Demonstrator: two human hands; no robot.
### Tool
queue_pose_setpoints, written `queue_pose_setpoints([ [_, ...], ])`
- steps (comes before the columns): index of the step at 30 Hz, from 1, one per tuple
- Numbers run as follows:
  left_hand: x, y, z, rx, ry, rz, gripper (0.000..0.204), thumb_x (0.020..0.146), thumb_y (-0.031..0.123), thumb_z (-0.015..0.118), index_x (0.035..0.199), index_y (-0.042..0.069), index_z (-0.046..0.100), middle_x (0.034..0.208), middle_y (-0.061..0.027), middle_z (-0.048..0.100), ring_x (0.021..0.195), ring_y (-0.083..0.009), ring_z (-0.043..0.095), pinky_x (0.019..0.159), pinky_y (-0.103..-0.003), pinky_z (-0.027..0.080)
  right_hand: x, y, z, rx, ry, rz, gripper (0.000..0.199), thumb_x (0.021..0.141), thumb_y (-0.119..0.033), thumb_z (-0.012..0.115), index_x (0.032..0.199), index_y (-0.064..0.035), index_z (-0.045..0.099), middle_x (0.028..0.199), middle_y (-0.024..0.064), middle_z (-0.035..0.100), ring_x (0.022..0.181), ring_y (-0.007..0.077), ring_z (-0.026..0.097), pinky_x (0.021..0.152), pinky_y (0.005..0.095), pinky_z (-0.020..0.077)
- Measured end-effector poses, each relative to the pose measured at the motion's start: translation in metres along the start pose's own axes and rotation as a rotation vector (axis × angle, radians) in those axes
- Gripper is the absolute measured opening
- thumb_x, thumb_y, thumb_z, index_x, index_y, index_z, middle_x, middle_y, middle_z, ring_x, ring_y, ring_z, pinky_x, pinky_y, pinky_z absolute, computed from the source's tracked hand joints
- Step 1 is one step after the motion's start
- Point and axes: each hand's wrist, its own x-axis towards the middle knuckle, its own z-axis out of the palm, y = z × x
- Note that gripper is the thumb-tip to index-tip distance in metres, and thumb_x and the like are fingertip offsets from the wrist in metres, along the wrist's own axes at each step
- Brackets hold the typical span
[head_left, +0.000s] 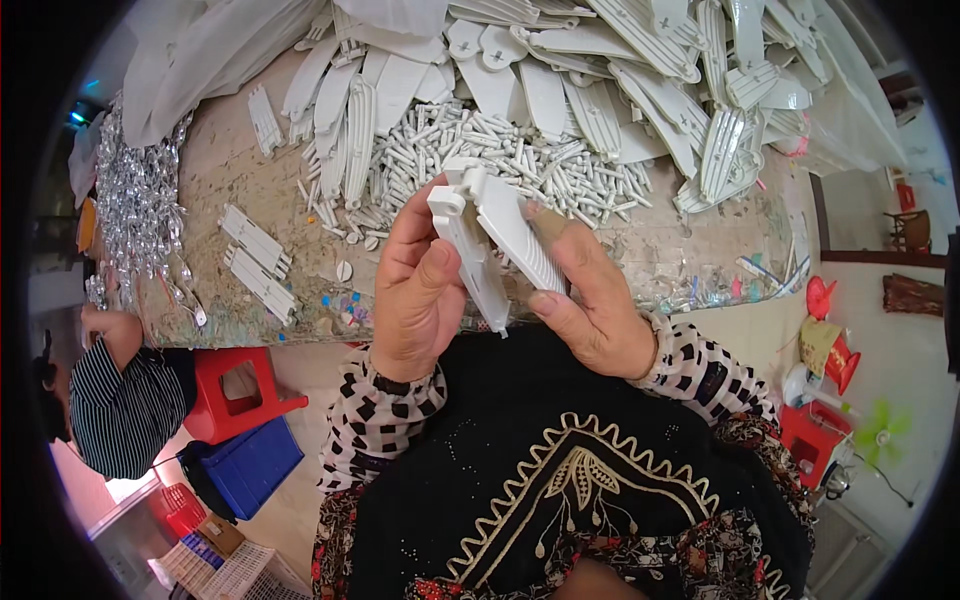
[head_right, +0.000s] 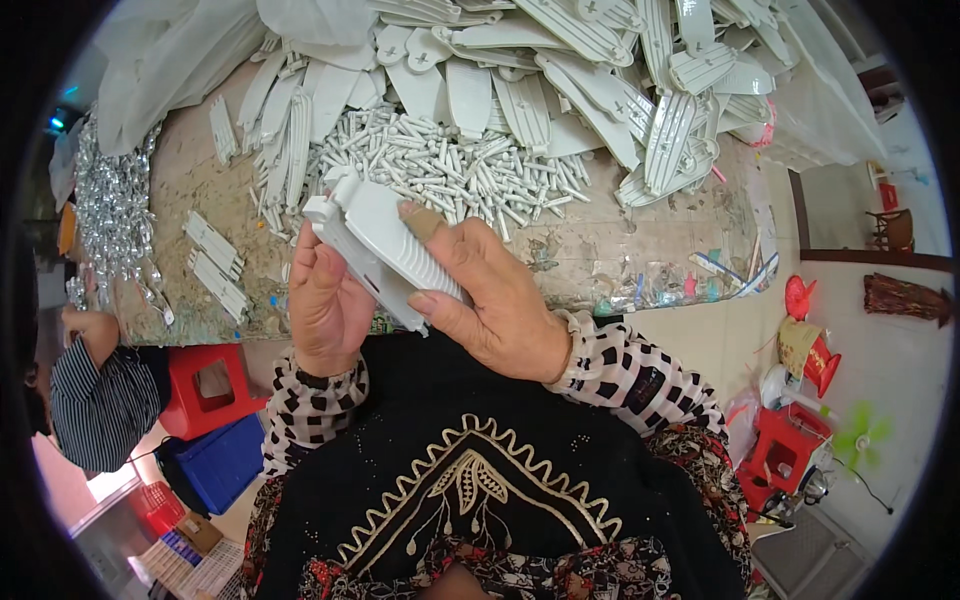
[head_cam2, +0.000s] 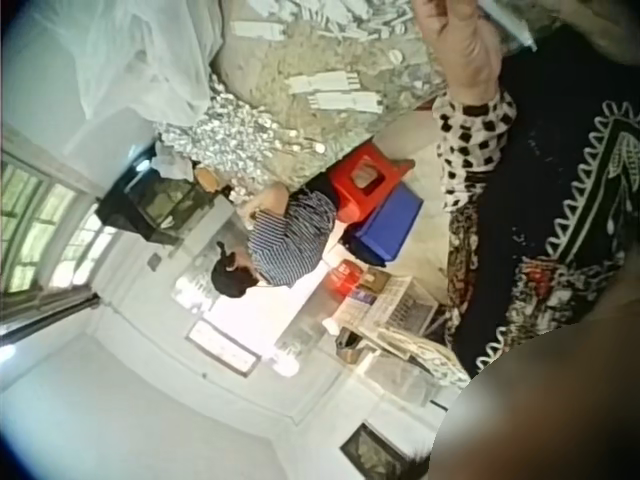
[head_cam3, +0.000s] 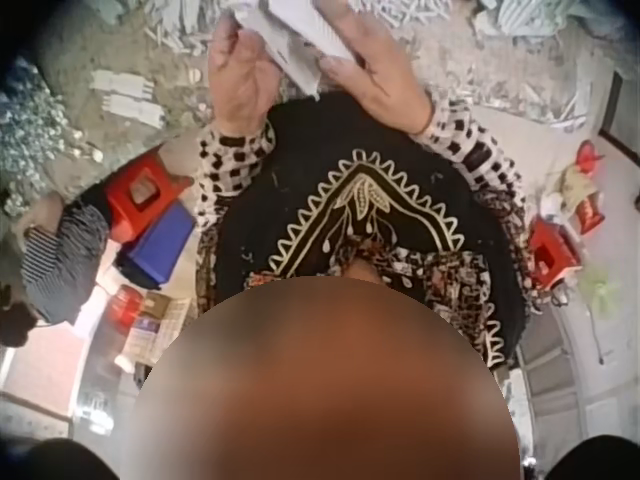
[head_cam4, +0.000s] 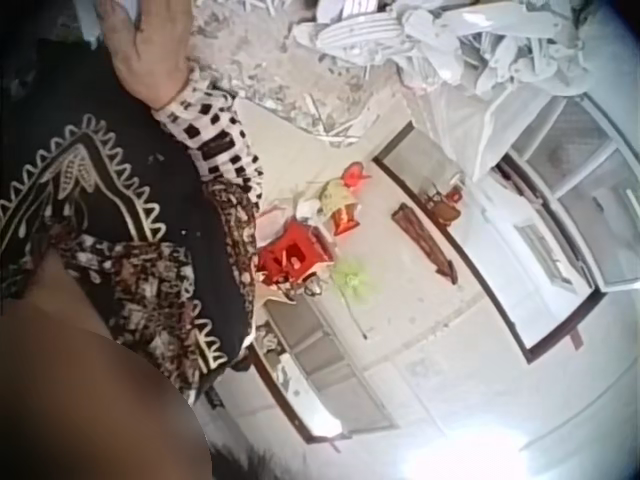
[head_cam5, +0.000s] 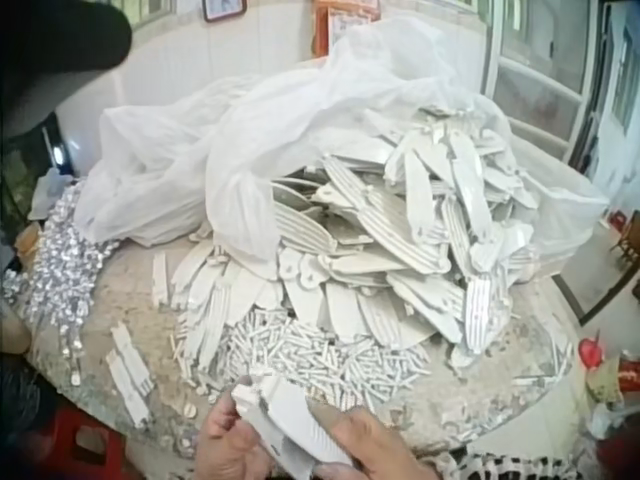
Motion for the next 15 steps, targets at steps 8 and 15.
queue_pose_setpoints([
  [8, -0.0019, 0.0046, -0.0017, 0.132, -0.035, 0.004, 0.065, 0.088, 0.015, 0.069, 0.140, -0.004, 0.036, 0.131, -0.0130, 0.053, 0.120, -0.0190, 0.052, 0.102, -0.033, 0.040, -0.0051, -0.0001, -0.0003, -0.090, -0.033, -0.035, 0.062, 0.092, -0.021, 0.057, 0.144, 0.0039, 0.034, 0.098, 0.0128, 0.049, 0.083, 0.0248, 0.046, 0.078, 0.0321, 0.0391],
  [15, -0.0055, 0.0061, -0.0037, 0.263, -0.043, 0.014, 0.064, 0.089, 0.015, 0.067, 0.141, -0.005, 0.034, 0.129, -0.0142, 0.055, 0.117, -0.0187, 0.054, 0.101, -0.032, 0.041, -0.0025, -0.0037, -0.0039, -0.177, -0.145, 0.117, 0.063, 0.089, -0.017, 0.061, 0.143, 0.0033, 0.035, 0.097, 0.0135, 0.050, 0.084, 0.0247, 0.048, 0.079, 0.0337, 0.0408],
])
